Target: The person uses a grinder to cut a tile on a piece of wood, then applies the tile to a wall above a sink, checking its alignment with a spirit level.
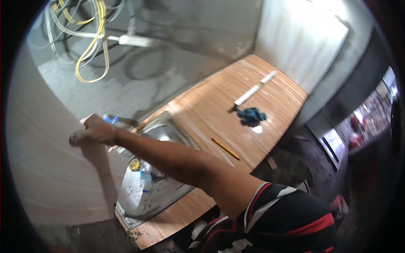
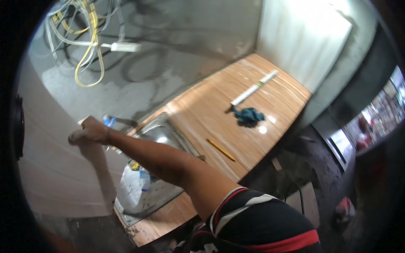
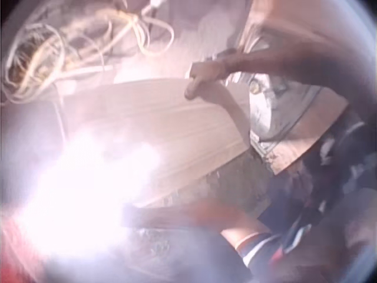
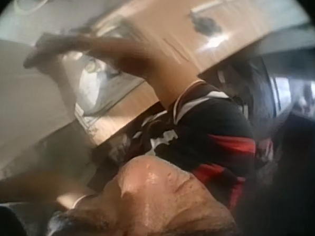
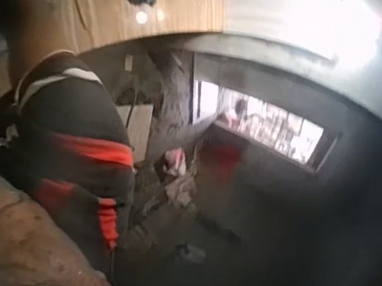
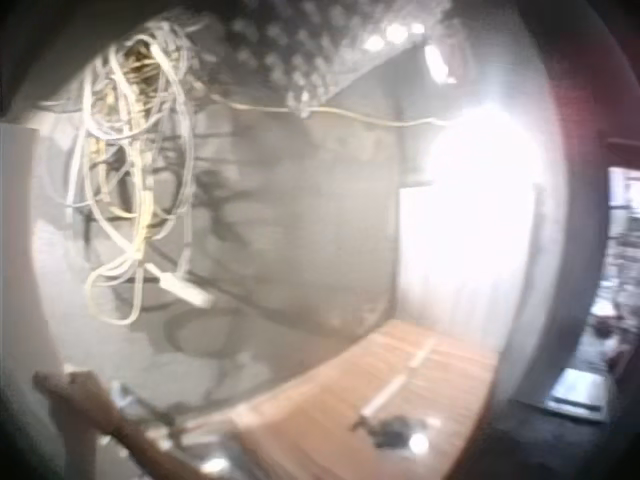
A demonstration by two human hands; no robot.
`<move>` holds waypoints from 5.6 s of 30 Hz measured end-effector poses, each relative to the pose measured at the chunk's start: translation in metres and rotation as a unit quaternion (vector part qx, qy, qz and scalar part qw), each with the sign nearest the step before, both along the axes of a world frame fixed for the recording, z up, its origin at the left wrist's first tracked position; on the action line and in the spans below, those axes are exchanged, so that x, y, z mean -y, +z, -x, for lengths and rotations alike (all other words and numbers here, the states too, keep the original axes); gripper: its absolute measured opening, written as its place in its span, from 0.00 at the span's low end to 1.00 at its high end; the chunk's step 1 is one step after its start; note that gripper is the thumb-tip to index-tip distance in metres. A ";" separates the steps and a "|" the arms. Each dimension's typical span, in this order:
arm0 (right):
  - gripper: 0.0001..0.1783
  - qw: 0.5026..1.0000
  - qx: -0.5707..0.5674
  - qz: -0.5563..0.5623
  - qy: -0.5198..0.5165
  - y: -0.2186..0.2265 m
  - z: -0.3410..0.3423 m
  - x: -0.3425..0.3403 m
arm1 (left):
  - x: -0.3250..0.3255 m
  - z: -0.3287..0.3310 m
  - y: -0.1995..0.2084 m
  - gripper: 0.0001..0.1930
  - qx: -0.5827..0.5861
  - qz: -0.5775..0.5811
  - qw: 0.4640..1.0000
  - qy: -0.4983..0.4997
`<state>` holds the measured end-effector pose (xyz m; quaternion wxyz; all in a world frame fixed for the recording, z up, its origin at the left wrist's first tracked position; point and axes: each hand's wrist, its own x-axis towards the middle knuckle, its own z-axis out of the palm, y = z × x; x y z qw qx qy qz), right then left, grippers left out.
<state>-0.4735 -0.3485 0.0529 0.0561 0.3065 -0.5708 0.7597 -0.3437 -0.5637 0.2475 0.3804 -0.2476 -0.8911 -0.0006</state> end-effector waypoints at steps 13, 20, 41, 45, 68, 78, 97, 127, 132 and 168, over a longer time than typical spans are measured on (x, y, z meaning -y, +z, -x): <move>0.30 0.979 0.015 0.073 -0.190 0.012 -0.156 -0.065 | -0.130 -0.042 -0.078 0.21 0.188 -0.065 0.930 -0.310; 0.25 0.952 0.018 0.069 -0.298 0.020 -0.237 -0.110 | -0.189 -0.083 -0.090 0.22 0.238 -0.048 0.882 -0.404; 0.16 0.859 0.061 0.175 -0.478 -0.029 -0.538 -0.253 | -0.409 -0.214 -0.112 0.24 0.318 0.032 0.723 -0.613; 0.18 0.802 0.114 0.104 -0.576 -0.026 -0.587 -0.255 | -0.440 -0.237 -0.111 0.24 0.320 0.041 0.676 -0.663; 0.09 0.617 0.102 0.139 -0.768 -0.159 -0.846 -0.192 | -0.545 -0.423 -0.080 0.28 0.356 0.064 0.531 -0.766; 0.12 0.395 0.277 0.138 -0.865 -0.195 -0.886 -0.162 | -0.606 -0.512 -0.309 0.47 0.345 -0.279 0.540 -0.715; 0.11 0.266 0.690 -0.196 -0.644 -0.413 -0.836 -0.243 | -0.531 -0.622 -0.647 0.16 0.802 0.209 0.433 -0.354; 0.29 0.191 0.577 0.260 -0.750 -0.743 -0.992 -0.245 | -0.706 -0.595 -0.838 0.21 0.930 0.182 0.208 -0.240; 0.30 0.094 0.603 0.215 -0.763 -0.789 -1.003 -0.274 | -0.744 -0.620 -0.941 0.22 0.934 0.171 0.202 -0.242; 0.32 0.050 0.772 0.100 -0.626 -0.793 -1.054 -0.349 | -0.773 -0.680 -1.057 0.17 0.566 0.286 0.662 -0.400</move>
